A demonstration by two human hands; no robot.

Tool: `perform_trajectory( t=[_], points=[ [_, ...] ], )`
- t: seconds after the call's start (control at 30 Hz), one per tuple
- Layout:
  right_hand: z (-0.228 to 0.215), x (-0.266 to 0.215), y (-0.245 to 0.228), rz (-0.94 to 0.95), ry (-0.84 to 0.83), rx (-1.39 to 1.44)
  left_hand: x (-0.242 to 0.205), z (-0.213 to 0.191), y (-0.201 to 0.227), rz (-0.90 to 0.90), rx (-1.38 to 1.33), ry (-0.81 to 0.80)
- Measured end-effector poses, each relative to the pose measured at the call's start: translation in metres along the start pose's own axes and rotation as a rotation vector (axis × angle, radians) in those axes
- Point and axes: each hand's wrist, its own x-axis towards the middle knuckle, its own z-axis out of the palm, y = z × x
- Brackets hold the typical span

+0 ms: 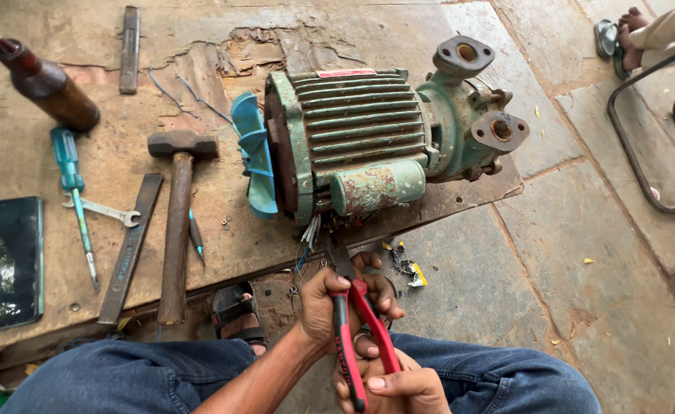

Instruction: The person is repairing an electric motor by stripping wires and connecting them using pliers and a screwdriver. They are seated on the floor with various tools laid out on a wooden board.

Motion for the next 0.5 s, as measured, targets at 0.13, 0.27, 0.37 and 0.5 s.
perform_trajectory(
  t=[0.13,0.27,0.37,0.5],
  points=[
    [0.011,0.013,0.004,0.101,0.006,0.104,0.0,-0.007,0.004,0.011,-0.018,-0.156],
    [0.009,0.014,0.001,0.104,-0.23,0.216,0.002,-0.006,0.003,0.0,0.027,-0.055],
    [0.001,0.011,0.0,-0.061,0.085,-0.354,-0.003,0.0,0.003,0.006,0.066,0.135],
    [-0.009,0.021,0.019,-0.625,1.036,-1.724,-0.003,0.008,-0.006,0.032,0.261,0.335]
  ],
)
